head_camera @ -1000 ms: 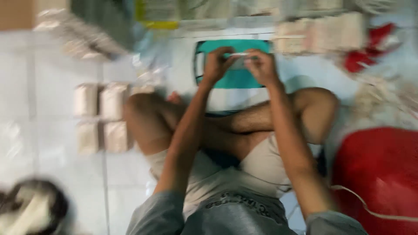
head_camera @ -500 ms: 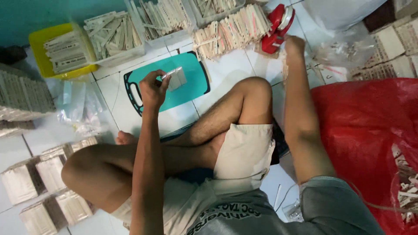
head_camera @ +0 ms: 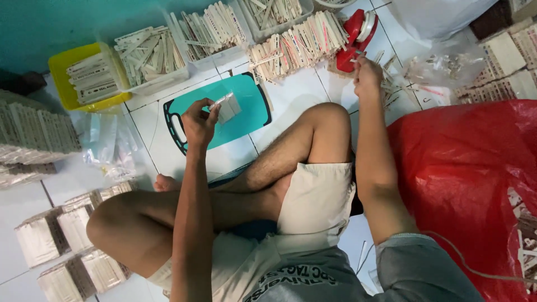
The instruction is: The person is sitting on the floor, organizing wooden sticks into small bundles and placing them into plastic bags for packaging.
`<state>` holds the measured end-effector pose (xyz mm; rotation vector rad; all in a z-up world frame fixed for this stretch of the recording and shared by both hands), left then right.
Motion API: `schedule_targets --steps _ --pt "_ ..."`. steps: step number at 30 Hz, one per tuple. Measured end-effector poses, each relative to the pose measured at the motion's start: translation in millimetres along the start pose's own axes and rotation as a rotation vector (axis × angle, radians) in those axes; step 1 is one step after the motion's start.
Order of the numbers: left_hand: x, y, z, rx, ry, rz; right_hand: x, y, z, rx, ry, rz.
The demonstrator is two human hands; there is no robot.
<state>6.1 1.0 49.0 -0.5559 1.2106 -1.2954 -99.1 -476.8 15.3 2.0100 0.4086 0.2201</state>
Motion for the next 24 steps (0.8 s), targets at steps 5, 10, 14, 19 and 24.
schedule_targets --steps 5,10,14,19,24 --pt "0.0 -1.1 0.4 0.008 -0.005 -0.027 -5.0 -30.4 33.4 -0.116 0.118 0.212" --pt "4.1 25.3 -5.1 0.003 -0.031 -0.116 5.7 -42.6 32.0 -0.322 -0.058 0.037" --pt "7.2 24.1 0.8 0.0 -0.034 -0.113 5.5 -51.1 41.8 -0.419 -0.047 0.135" --pt "7.3 31.9 -5.1 0.024 -0.025 -0.062 -31.9 -124.4 146.7 -0.206 -0.242 0.029" --pt "8.8 59.3 -6.2 0.103 -0.029 0.106 -31.7 -121.3 127.8 -0.308 -0.264 -0.037"
Point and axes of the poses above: each hand's wrist, its own z-axis towards the middle knuckle, its own x-axis out of the palm, y = z × x, the point moved 1 cm from there along z, towards the middle knuckle, and after that the axes turned 2 degrees about -z, right-handed, at the moved point
